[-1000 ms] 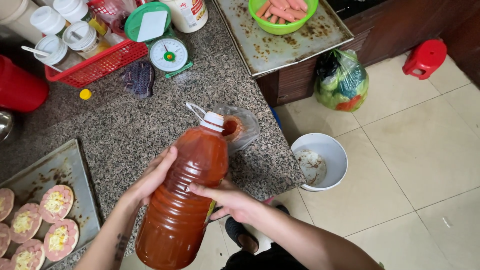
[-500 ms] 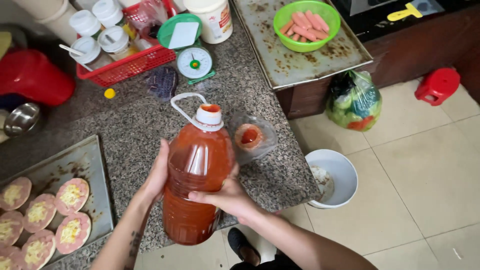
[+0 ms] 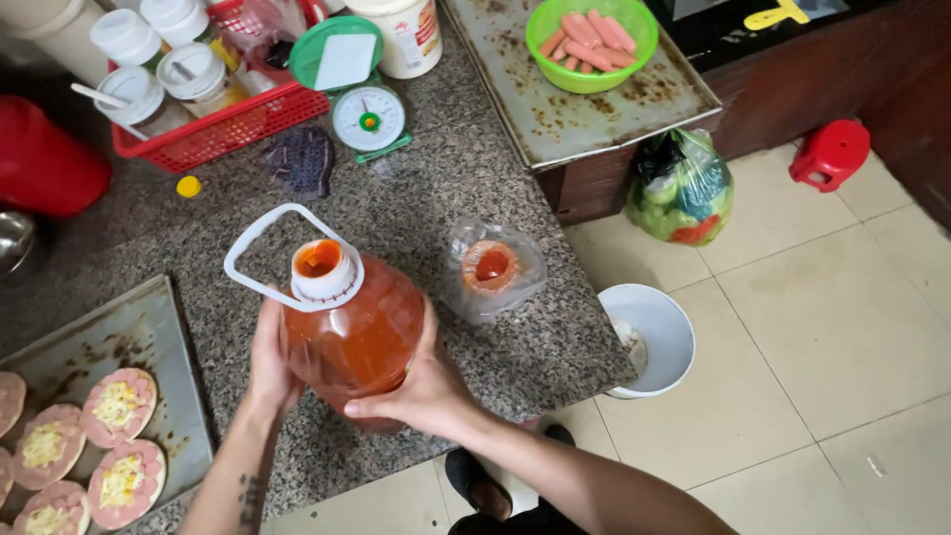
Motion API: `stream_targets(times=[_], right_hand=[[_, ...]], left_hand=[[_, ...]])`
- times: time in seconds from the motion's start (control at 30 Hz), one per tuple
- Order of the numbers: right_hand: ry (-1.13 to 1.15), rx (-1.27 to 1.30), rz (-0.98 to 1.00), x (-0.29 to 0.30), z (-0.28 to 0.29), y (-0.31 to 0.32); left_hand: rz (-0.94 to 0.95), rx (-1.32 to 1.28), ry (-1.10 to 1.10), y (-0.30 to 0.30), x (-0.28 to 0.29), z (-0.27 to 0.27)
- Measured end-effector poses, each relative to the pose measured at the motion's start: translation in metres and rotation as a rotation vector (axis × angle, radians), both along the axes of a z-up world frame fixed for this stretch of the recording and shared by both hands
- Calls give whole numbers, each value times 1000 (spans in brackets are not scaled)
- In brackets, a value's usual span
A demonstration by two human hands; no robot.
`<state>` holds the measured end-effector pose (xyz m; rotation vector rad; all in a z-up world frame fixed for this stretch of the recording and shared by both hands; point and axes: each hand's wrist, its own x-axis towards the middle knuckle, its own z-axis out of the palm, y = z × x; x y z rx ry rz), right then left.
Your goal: Applying chili sauce to mini breads topped with ham and cheese using a piping bag.
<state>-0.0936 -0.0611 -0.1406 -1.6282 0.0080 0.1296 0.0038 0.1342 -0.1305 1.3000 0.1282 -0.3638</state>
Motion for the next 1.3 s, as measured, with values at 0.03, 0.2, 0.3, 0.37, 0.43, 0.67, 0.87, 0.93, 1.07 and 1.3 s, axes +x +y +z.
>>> stream_targets(times=[0.03, 0.2, 0.3, 0.37, 0.43, 0.67, 0.87, 0.93, 1.07, 1.3], right_hand=[[1, -3, 6, 3, -2, 2], [-22, -87, 59, 23, -2, 8], [-118, -151, 25, 32, 3, 14], [-115, -162, 30, 40, 6, 19], [-116, -170, 33, 49, 7, 25], [-223, -30, 85, 82, -2, 42], [-231, -53, 133, 110, -9, 46], [-244, -61, 155, 116, -13, 45], [-223, -172, 180, 120, -10, 45], [-216, -166, 217, 119, -10, 44]], left_hand=[[6, -3, 1, 4, 1, -2], [44, -107, 13, 20, 9, -14], [75, -142, 32, 28, 15, -18], [95, -161, 10, 35, 22, -25], [113, -177, -16, 42, 30, -28], [77, -50, -66, 71, 57, -46], [19, 1026, -272, 128, 23, -112], [-126, 1357, -356, 130, -1, -98], [-468, 1579, -34, 129, -35, -82], [-228, 1504, -358, 158, -37, -153]])
